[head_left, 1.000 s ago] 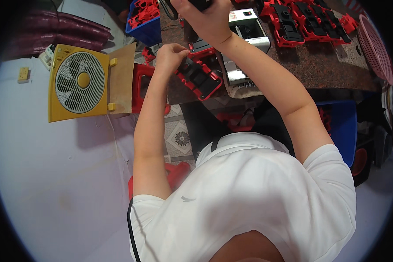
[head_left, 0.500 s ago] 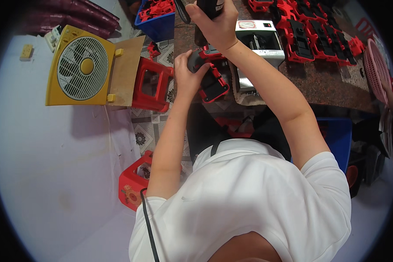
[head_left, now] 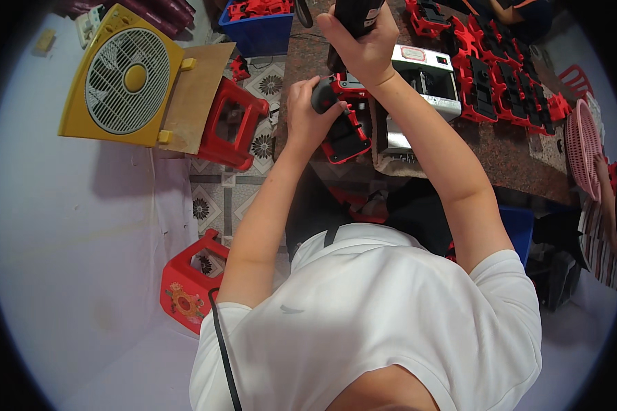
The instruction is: The person is assembling electronic components using an electric screwdriver.
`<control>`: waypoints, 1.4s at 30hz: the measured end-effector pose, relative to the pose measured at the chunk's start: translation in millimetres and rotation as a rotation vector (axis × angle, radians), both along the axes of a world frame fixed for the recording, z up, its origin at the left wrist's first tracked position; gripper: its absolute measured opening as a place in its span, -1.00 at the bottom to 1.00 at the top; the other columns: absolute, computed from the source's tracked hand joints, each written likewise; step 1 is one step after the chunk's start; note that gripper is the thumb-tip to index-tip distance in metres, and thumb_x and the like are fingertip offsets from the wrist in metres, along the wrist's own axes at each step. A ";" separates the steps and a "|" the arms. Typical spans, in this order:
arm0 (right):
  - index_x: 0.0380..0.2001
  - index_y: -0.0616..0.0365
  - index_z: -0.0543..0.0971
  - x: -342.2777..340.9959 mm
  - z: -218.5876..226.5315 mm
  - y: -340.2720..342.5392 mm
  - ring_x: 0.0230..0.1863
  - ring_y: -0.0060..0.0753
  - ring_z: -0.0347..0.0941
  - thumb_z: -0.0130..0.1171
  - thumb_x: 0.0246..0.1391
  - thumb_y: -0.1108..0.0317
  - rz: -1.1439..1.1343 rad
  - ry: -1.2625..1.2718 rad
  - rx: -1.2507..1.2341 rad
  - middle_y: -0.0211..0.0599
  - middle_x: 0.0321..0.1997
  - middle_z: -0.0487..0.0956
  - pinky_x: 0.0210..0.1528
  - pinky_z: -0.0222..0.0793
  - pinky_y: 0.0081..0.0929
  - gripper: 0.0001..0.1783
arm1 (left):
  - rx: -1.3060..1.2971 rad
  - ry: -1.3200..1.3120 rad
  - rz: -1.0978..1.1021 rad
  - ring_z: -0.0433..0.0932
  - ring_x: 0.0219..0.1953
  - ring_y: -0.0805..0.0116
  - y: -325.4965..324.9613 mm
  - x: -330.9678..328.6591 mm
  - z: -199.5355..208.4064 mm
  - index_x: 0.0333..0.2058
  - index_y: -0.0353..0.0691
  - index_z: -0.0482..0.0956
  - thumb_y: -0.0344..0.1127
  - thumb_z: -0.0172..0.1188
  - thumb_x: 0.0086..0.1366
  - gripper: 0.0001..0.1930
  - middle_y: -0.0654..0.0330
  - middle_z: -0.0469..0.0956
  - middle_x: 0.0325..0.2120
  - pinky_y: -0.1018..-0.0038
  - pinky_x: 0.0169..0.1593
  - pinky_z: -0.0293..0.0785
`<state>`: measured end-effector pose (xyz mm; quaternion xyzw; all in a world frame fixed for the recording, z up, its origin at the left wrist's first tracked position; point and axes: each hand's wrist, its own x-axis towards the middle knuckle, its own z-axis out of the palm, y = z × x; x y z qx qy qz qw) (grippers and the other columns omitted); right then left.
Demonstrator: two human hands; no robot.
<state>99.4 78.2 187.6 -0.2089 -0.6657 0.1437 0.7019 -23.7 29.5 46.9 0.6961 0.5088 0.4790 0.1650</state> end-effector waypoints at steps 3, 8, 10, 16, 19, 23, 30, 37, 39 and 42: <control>-0.33 0.15 0.40 -3.5 1.0 -2.8 -0.57 -0.62 0.33 0.34 0.01 0.30 0.087 0.058 -0.056 -0.49 -0.56 0.44 -0.51 0.26 -0.64 -0.69 | -0.006 0.047 -0.001 0.43 0.01 0.06 -0.8 -0.2 1.1 -0.01 -0.39 0.43 -0.24 0.48 -0.08 -0.34 -0.03 0.43 -0.09 0.30 0.06 0.37; -0.31 0.16 0.40 -0.5 3.1 -1.8 -0.55 -0.61 0.33 0.33 0.02 0.31 0.083 0.004 -0.029 -0.48 -0.53 0.44 -0.49 0.26 -0.63 -0.69 | -0.006 0.016 -0.016 0.38 0.01 0.02 2.3 -1.2 -4.8 0.00 -0.34 0.42 -0.27 0.48 -0.13 -0.32 0.02 0.40 -0.08 0.24 0.08 0.33; -0.29 0.16 0.40 0.7 6.2 -2.0 -0.55 -0.61 0.32 0.32 0.03 0.30 0.070 -0.027 -0.024 -0.47 -0.52 0.43 -0.48 0.26 -0.62 -0.69 | -0.012 0.010 -0.012 0.38 0.01 0.02 1.5 -1.5 -5.7 0.02 -0.30 0.42 -0.26 0.48 -0.12 -0.31 0.02 0.39 -0.08 0.24 0.08 0.33; -0.25 0.17 0.43 -4.9 10.2 -6.3 -0.55 -0.59 0.31 0.32 0.03 0.29 0.089 -0.011 -0.066 -0.46 -0.50 0.43 -0.49 0.25 -0.62 -0.68 | -0.043 -0.042 -0.015 0.37 0.01 0.00 -1.3 0.5 -3.1 0.04 -0.06 0.48 -0.23 0.48 -0.12 -0.34 0.01 0.36 -0.08 0.22 0.08 0.33; -0.26 0.17 0.43 -6.3 11.0 -6.4 -0.55 -0.60 0.31 0.32 0.03 0.29 0.046 -0.013 -0.061 -0.46 -0.51 0.43 -0.50 0.25 -0.62 -0.69 | -0.066 -0.043 -0.018 0.36 0.02 -0.02 -1.2 -0.2 -4.0 0.01 0.00 0.54 -0.20 0.47 -0.11 -0.39 -0.03 0.35 -0.07 0.21 0.07 0.34; -0.34 0.14 0.41 -4.9 3.1 -0.6 -0.58 -0.64 0.31 0.30 0.06 0.28 0.138 0.023 -0.067 -0.49 -0.57 0.42 -0.53 0.22 -0.64 -0.72 | -0.050 -0.017 -0.018 0.34 0.03 -0.04 -0.6 -0.5 -5.3 -0.02 -0.01 0.56 -0.17 0.47 -0.11 -0.41 -0.06 0.33 -0.07 0.20 0.07 0.34; -0.39 0.12 0.39 -7.4 4.5 0.4 -0.61 -0.65 0.30 0.29 0.08 0.27 0.066 0.017 -0.017 -0.50 -0.60 0.41 -0.56 0.20 -0.65 -0.73 | -0.069 -0.046 -0.006 0.34 0.02 -0.05 -1.6 -1.6 -6.4 -0.01 -0.01 0.55 -0.17 0.47 -0.10 -0.41 -0.06 0.33 -0.06 0.20 0.07 0.34; -0.39 0.15 0.39 7.2 22.3 16.0 -0.64 -0.67 0.29 0.26 0.10 0.33 0.169 0.147 0.258 -0.47 -0.60 0.43 -0.59 0.20 -0.65 -0.76 | -0.075 -0.015 -0.018 0.36 0.02 0.00 -1.9 5.1 -1.9 0.03 -0.13 0.48 -0.16 0.46 -0.09 -0.36 -0.01 0.35 -0.08 0.24 0.08 0.33; -0.37 0.16 0.39 28.6 37.2 12.6 -0.69 -0.69 0.26 0.25 0.11 0.38 0.299 0.297 0.372 -0.45 -0.61 0.44 -0.65 0.18 -0.66 -0.78 | -0.030 -0.013 -0.015 0.38 0.01 0.02 1.1 3.4 -7.0 0.06 -0.26 0.40 -0.15 0.45 -0.07 -0.30 0.00 0.36 -0.08 0.26 0.08 0.33; -0.38 0.15 0.38 76.9 69.6 -33.2 -0.67 -0.71 0.26 0.26 0.11 0.31 -0.092 -0.061 0.063 -0.49 -0.62 0.42 -0.64 0.16 -0.66 -0.75 | -0.053 0.003 0.033 0.39 0.02 0.02 -2.3 -2.4 -3.9 0.06 -0.33 0.39 -0.16 0.45 -0.07 -0.28 0.00 0.35 -0.06 0.28 0.08 0.34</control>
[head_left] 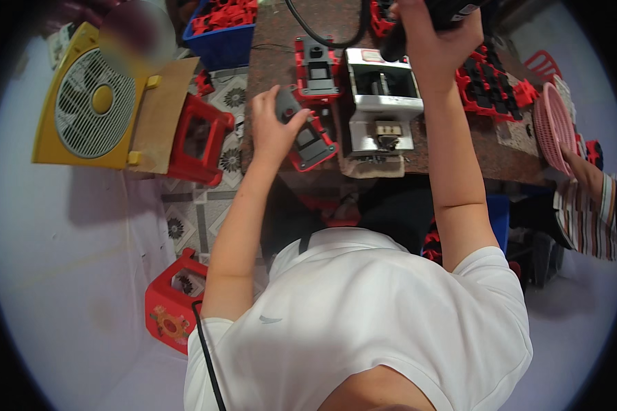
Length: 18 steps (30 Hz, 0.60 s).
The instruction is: The person is assembling electronic components using an electric screwdriver.
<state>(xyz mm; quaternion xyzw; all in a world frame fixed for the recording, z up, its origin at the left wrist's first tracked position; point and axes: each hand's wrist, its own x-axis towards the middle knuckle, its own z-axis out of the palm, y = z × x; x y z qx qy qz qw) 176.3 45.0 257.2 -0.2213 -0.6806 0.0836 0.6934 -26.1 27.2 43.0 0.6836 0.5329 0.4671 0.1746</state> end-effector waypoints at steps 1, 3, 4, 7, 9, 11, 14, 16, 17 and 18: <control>-0.38 0.15 0.38 14.1 1.6 -2.6 -0.67 -0.71 0.26 0.26 0.11 0.31 -0.017 -0.015 0.003 -0.49 -0.62 0.42 -0.64 0.16 -0.66 -0.75 | -0.004 0.000 -0.007 0.39 0.02 0.03 0.3 0.5 0.4 0.06 -0.33 0.39 -0.16 0.45 -0.06 -0.28 0.00 0.35 -0.06 0.28 0.08 0.35; -0.36 0.14 0.38 34.8 -6.2 -0.5 -0.66 -0.71 0.26 0.29 0.09 0.23 -0.091 -0.124 -0.087 -0.49 -0.62 0.41 -0.63 0.16 -0.65 -0.69 | -0.018 -0.004 -0.008 0.39 0.03 0.05 -0.2 -0.7 2.3 0.06 -0.33 0.38 -0.15 0.45 -0.06 -0.28 0.01 0.34 -0.05 0.28 0.08 0.36; -0.31 0.16 0.39 45.8 -19.4 2.6 -0.65 -0.66 0.33 0.24 0.13 0.10 -0.074 -0.144 -0.151 -0.45 -0.60 0.44 -0.61 0.24 -0.63 -0.63 | -0.036 -0.021 -0.021 0.39 0.03 0.05 0.7 1.7 2.3 0.07 -0.34 0.38 -0.15 0.44 -0.04 -0.28 0.01 0.34 -0.05 0.29 0.09 0.35; -0.26 0.24 0.43 63.0 -74.1 12.7 -0.46 -0.54 0.51 0.22 0.08 0.48 -0.075 -0.116 -0.282 -0.32 -0.45 0.56 -0.38 0.43 -0.58 -0.80 | -0.035 -0.022 -0.045 0.38 0.04 0.05 3.2 6.6 0.6 0.08 -0.34 0.37 -0.14 0.44 -0.03 -0.27 0.00 0.33 -0.04 0.29 0.09 0.34; -0.25 0.16 0.42 59.4 -77.8 7.0 -0.49 -0.62 0.47 0.37 -0.02 0.40 0.028 0.027 -0.331 -0.48 -0.43 0.53 -0.42 0.46 -0.57 -0.67 | -0.053 -0.021 -0.042 0.37 0.04 0.05 2.3 7.0 0.6 0.08 -0.35 0.36 -0.14 0.44 -0.03 -0.27 -0.01 0.32 -0.03 0.29 0.09 0.34; -0.22 0.19 0.33 69.1 -58.7 -3.6 -0.47 -0.50 0.49 0.23 0.11 0.34 0.123 0.176 -0.301 -0.32 -0.41 0.54 -0.40 0.47 -0.52 -0.69 | -0.052 -0.007 -0.032 0.37 0.04 0.05 0.4 6.6 1.8 0.08 -0.36 0.36 -0.13 0.44 -0.02 -0.26 -0.01 0.32 -0.03 0.29 0.09 0.34; -0.04 0.18 0.16 79.4 -39.7 -21.0 -0.46 -0.38 0.50 0.14 0.20 0.20 0.082 0.197 -0.221 -0.11 -0.22 0.52 -0.40 0.53 -0.41 -0.53 | -0.054 0.009 -0.022 0.37 0.04 0.05 -1.3 6.8 -0.6 0.09 -0.36 0.35 -0.13 0.44 -0.02 -0.26 -0.01 0.32 -0.03 0.30 0.09 0.34; -0.05 0.12 0.10 74.8 -35.7 -30.6 -0.51 -0.40 0.51 0.19 0.06 0.51 0.123 0.202 -0.115 -0.11 -0.17 0.50 -0.45 0.51 -0.46 -0.49 | -0.066 0.012 -0.016 0.37 0.03 0.05 -0.8 6.9 -2.4 0.09 -0.35 0.35 -0.13 0.43 -0.02 -0.27 -0.01 0.32 -0.03 0.30 0.09 0.34; -0.05 0.12 0.10 72.0 -32.5 -37.0 -0.51 -0.40 0.51 0.19 0.06 0.51 0.130 0.201 -0.120 -0.11 -0.17 0.50 -0.45 0.51 -0.46 -0.49 | -0.048 0.020 -0.015 0.38 0.03 0.05 -0.1 6.7 -3.2 0.09 -0.35 0.36 -0.13 0.43 -0.02 -0.27 -0.02 0.32 -0.03 0.30 0.09 0.34; -0.04 0.10 0.09 69.0 -26.6 -43.1 -0.50 -0.37 0.53 0.18 0.05 0.52 0.122 0.224 -0.057 -0.06 -0.11 0.48 -0.45 0.52 -0.44 -0.46 | -0.033 0.027 -0.014 0.38 0.03 0.05 1.0 7.1 -4.1 0.09 -0.34 0.36 -0.14 0.43 -0.02 -0.27 -0.02 0.32 -0.04 0.30 0.08 0.34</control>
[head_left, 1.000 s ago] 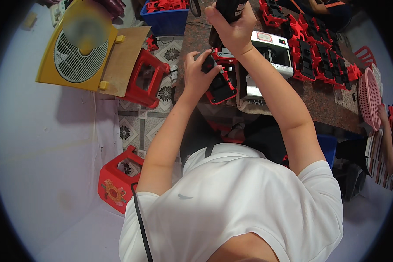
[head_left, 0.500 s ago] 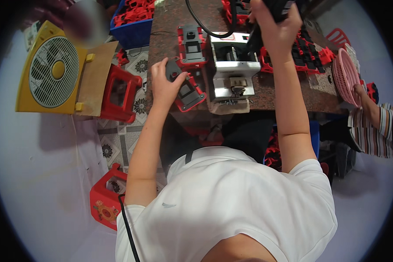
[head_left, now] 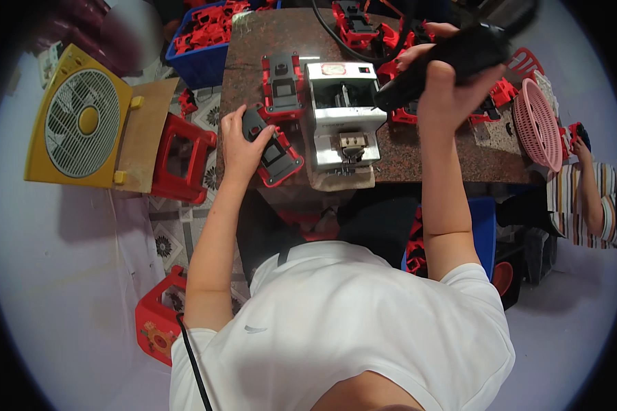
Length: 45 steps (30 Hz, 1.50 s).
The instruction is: The person is assembling electronic components using an electric screwdriver.
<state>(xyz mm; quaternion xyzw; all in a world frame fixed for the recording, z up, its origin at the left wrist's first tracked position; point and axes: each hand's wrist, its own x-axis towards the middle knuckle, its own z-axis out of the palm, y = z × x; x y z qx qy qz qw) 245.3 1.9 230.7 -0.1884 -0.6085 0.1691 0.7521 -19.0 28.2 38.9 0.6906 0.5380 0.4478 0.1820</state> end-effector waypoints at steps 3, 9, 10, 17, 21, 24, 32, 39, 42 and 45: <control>0.04 0.13 0.09 9.4 7.7 -11.8 -0.46 -0.18 0.58 0.23 0.08 -0.04 -0.174 -0.083 0.093 0.12 -0.08 0.49 -0.51 0.58 -0.34 -0.28 | 0.014 0.011 0.016 0.39 0.01 0.04 -0.7 0.8 4.7 0.08 -0.33 0.37 -0.13 0.43 -0.01 -0.29 -0.01 0.33 -0.04 0.29 0.07 0.35; 0.05 0.13 0.14 14.5 4.9 -24.4 -0.51 -0.18 0.58 0.22 0.05 -0.11 -0.266 -0.034 0.083 0.09 -0.15 0.52 -0.55 0.60 -0.31 -0.26 | 0.007 0.011 0.017 0.40 0.01 0.04 2.4 0.8 1.0 0.09 -0.33 0.37 -0.10 0.42 0.00 -0.28 -0.01 0.34 -0.04 0.29 0.07 0.36; 0.05 0.14 0.14 17.4 1.4 -26.1 -0.50 -0.19 0.58 0.22 0.05 -0.12 -0.289 -0.073 0.052 0.06 -0.16 0.53 -0.56 0.60 -0.32 -0.25 | 0.010 0.021 0.017 0.40 0.01 0.04 2.3 0.9 0.2 0.09 -0.33 0.37 -0.10 0.42 0.00 -0.28 -0.01 0.34 -0.04 0.29 0.07 0.37; -0.04 0.17 0.16 -1.5 -11.6 -35.5 -0.52 -0.26 0.55 0.20 0.12 0.01 -0.162 -0.081 -0.151 -0.03 -0.21 0.53 -0.57 0.52 -0.40 -0.39 | -0.007 0.016 0.026 0.40 0.02 0.05 -0.3 0.7 1.3 0.10 -0.32 0.36 -0.09 0.42 0.00 -0.27 0.00 0.33 -0.04 0.28 0.06 0.37; -0.03 0.16 0.14 -4.8 -16.7 -36.9 -0.51 -0.28 0.54 0.17 0.15 -0.01 -0.148 -0.097 -0.116 -0.05 -0.24 0.53 -0.56 0.51 -0.40 -0.40 | -0.030 0.027 0.027 0.39 0.03 0.08 -1.2 1.6 2.4 0.11 -0.33 0.36 -0.07 0.40 0.02 -0.27 0.00 0.33 -0.03 0.30 0.08 0.36; -0.10 0.22 0.24 -2.0 -19.2 -39.8 -0.53 -0.33 0.53 0.12 0.18 -0.03 -0.094 0.003 -0.272 -0.11 -0.32 0.54 -0.53 0.50 -0.41 -0.45 | -0.031 0.032 0.018 0.38 0.04 0.09 -1.4 0.6 2.0 0.11 -0.35 0.35 -0.07 0.38 0.06 -0.28 -0.01 0.33 -0.04 0.32 0.09 0.35; -0.14 0.25 0.37 10.4 -54.8 -61.9 -0.45 -0.46 0.49 0.21 0.08 0.34 0.139 -0.077 -0.941 -0.26 -0.45 0.54 -0.36 0.45 -0.50 -0.66 | -0.034 0.008 0.027 0.39 0.03 0.05 1.4 0.6 -3.3 0.09 -0.31 0.37 -0.04 0.41 -0.01 -0.25 0.00 0.33 -0.03 0.27 0.08 0.36; -0.01 0.29 0.29 3.2 -59.2 -55.7 -0.40 -0.29 0.46 0.23 0.11 0.15 0.053 0.038 -0.375 -0.13 -0.33 0.50 -0.36 0.49 -0.32 -0.45 | -0.016 0.013 0.021 0.39 0.02 0.07 2.2 -1.2 -2.5 0.09 -0.31 0.38 -0.04 0.41 0.01 -0.27 -0.01 0.33 -0.04 0.28 0.07 0.36; -0.01 0.28 0.29 -9.1 -66.2 -54.6 -0.40 -0.30 0.47 0.23 0.10 0.22 0.029 0.000 -0.258 -0.12 -0.33 0.50 -0.36 0.49 -0.32 -0.48 | 0.011 0.031 0.023 0.39 0.02 0.07 2.3 -0.9 -3.9 0.09 -0.30 0.37 -0.04 0.41 0.01 -0.27 -0.01 0.32 -0.02 0.28 0.07 0.36; -0.01 0.30 0.29 -15.0 -78.7 -50.6 -0.43 -0.33 0.48 0.24 0.09 0.24 0.002 -0.082 -0.211 -0.09 -0.33 0.52 -0.39 0.49 -0.36 -0.48 | -0.014 0.030 0.027 0.39 0.03 0.06 1.9 0.5 -3.1 0.10 -0.29 0.37 -0.04 0.41 0.00 -0.26 -0.01 0.32 -0.02 0.28 0.08 0.36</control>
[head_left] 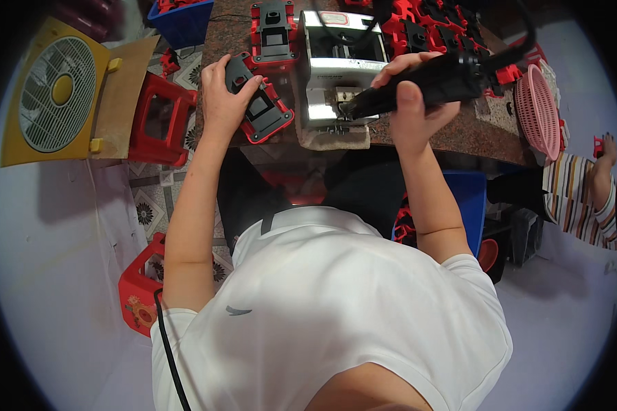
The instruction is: The person is assembling electronic components using an electric screwdriver.
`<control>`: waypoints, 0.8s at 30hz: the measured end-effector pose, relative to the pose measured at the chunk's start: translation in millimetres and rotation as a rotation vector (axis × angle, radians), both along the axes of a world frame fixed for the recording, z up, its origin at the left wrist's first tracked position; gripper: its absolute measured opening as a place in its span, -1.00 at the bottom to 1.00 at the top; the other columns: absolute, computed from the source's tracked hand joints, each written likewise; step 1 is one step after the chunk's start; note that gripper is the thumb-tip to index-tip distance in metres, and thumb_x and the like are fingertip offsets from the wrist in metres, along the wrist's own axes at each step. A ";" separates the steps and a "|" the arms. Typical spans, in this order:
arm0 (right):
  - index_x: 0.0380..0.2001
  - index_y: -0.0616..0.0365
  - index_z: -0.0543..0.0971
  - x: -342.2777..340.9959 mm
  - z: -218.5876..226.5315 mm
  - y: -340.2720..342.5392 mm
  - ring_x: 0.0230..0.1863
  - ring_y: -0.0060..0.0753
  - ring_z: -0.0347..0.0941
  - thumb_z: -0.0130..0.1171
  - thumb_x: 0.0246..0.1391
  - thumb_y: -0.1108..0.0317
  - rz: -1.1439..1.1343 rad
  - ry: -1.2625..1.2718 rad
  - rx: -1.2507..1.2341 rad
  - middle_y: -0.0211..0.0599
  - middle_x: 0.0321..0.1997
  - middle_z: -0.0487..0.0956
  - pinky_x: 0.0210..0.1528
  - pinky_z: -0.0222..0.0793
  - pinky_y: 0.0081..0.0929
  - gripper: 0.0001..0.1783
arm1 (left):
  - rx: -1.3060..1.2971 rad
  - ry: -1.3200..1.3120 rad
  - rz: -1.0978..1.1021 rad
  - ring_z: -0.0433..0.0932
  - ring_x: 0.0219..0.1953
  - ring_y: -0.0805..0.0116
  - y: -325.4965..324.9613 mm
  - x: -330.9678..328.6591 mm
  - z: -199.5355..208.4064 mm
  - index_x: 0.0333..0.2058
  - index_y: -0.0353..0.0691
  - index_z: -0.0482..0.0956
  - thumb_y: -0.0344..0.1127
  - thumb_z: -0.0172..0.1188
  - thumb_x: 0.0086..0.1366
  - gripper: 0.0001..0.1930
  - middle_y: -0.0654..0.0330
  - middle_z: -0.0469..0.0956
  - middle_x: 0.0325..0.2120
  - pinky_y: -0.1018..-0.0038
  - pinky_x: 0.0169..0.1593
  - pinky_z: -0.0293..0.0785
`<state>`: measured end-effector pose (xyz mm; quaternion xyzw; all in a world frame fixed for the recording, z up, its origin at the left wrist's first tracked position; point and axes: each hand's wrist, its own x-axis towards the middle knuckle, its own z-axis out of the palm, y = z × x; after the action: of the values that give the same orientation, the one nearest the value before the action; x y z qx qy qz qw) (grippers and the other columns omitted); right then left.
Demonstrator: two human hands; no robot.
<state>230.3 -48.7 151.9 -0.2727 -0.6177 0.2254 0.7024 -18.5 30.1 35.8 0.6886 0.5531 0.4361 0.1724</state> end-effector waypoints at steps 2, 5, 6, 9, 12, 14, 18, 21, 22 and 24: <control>0.00 0.30 0.29 0.2 -5.2 2.2 -0.47 -0.35 0.49 0.26 0.08 0.22 -0.011 -0.075 0.035 -0.09 -0.35 0.52 -0.42 0.49 -0.43 -0.45 | 0.000 0.006 0.000 0.38 0.03 0.06 -0.7 0.3 0.9 0.10 -0.29 0.37 -0.04 0.41 0.00 -0.26 -0.01 0.31 -0.02 0.28 0.08 0.36; -0.02 0.30 0.28 -1.1 -4.6 5.6 -0.47 -0.38 0.48 0.27 0.08 0.20 -0.024 -0.081 0.034 -0.11 -0.35 0.53 -0.42 0.48 -0.45 -0.44 | 0.000 0.004 0.000 0.39 0.03 0.06 -1.3 -0.1 1.0 0.10 -0.30 0.36 -0.04 0.41 0.00 -0.26 -0.01 0.31 -0.02 0.28 0.08 0.37; -0.02 0.30 0.28 -0.3 -4.6 9.5 -0.47 -0.38 0.48 0.27 0.08 0.20 -0.023 -0.082 0.032 -0.11 -0.35 0.53 -0.42 0.48 -0.45 -0.44 | 0.000 -0.004 0.000 0.39 0.03 0.06 -1.4 -0.4 1.0 0.10 -0.30 0.36 -0.04 0.41 0.00 -0.26 -0.01 0.31 -0.02 0.28 0.07 0.37; -0.04 0.30 0.27 2.1 -3.0 17.5 -0.47 -0.40 0.48 0.26 0.09 0.19 -0.055 -0.085 -0.058 -0.13 -0.35 0.52 -0.42 0.48 -0.46 -0.46 | -0.013 -0.011 -0.003 0.39 0.03 0.06 -2.0 -0.6 2.2 0.10 -0.30 0.36 -0.04 0.41 0.00 -0.26 -0.01 0.31 -0.01 0.28 0.07 0.38; -0.02 0.29 0.25 -2.5 -2.3 12.8 -0.46 -0.41 0.48 0.25 0.10 0.14 -0.027 -0.097 -0.081 -0.12 -0.35 0.52 -0.42 0.48 -0.46 -0.43 | -0.016 -0.014 0.008 0.39 0.03 0.05 -1.7 -0.8 0.6 0.10 -0.31 0.37 -0.04 0.40 0.01 -0.26 -0.02 0.31 -0.02 0.28 0.07 0.38; 0.01 0.26 0.22 -5.6 -12.2 -0.3 -0.43 -0.35 0.49 0.32 0.04 0.12 0.043 -0.117 0.018 -0.09 -0.34 0.51 -0.38 0.50 -0.44 -0.34 | 0.003 -0.009 0.007 0.39 0.02 0.05 -0.2 0.1 0.1 0.09 -0.31 0.37 -0.04 0.40 0.01 -0.27 -0.02 0.32 -0.02 0.27 0.07 0.38; 0.02 0.24 0.22 -11.1 -18.4 -11.0 -0.39 -0.38 0.48 0.39 -0.15 0.32 0.075 -0.175 0.121 -0.11 -0.35 0.50 -0.36 0.47 -0.48 -0.29 | 0.005 0.003 0.009 0.40 0.02 0.04 -0.6 1.0 1.1 0.09 -0.31 0.37 -0.05 0.41 0.01 -0.27 -0.02 0.33 -0.03 0.27 0.07 0.37; -0.03 0.30 0.26 -15.4 -13.3 -4.7 -0.40 -0.48 0.46 0.32 -0.18 0.53 0.083 -0.030 0.040 -0.14 -0.37 0.51 -0.40 0.40 -0.57 -0.39 | 0.037 0.020 0.009 0.40 0.02 0.04 -0.3 -0.3 -1.4 0.09 -0.31 0.37 -0.03 0.41 0.01 -0.27 -0.02 0.33 -0.04 0.27 0.07 0.37; -0.04 0.30 0.26 -11.5 -9.2 -0.4 -0.41 -0.47 0.45 0.31 -0.17 0.54 0.088 -0.070 0.026 -0.13 -0.37 0.51 -0.40 0.39 -0.56 -0.40 | 0.037 0.021 0.008 0.40 0.02 0.04 0.1 -0.2 -2.3 0.09 -0.31 0.37 -0.03 0.41 0.01 -0.27 -0.02 0.33 -0.04 0.27 0.07 0.37; -0.04 0.30 0.26 -8.1 -8.4 1.9 -0.41 -0.46 0.45 0.30 -0.16 0.55 0.093 -0.110 0.011 -0.13 -0.37 0.50 -0.40 0.39 -0.56 -0.41 | 0.045 0.025 0.028 0.40 0.02 0.05 0.4 -0.1 -4.2 0.09 -0.31 0.37 -0.01 0.40 0.01 -0.26 -0.01 0.33 -0.03 0.27 0.07 0.37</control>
<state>222.1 -46.8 143.6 -0.2518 -0.6684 0.2392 0.6578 -18.6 30.5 31.6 0.6900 0.5548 0.4421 0.1437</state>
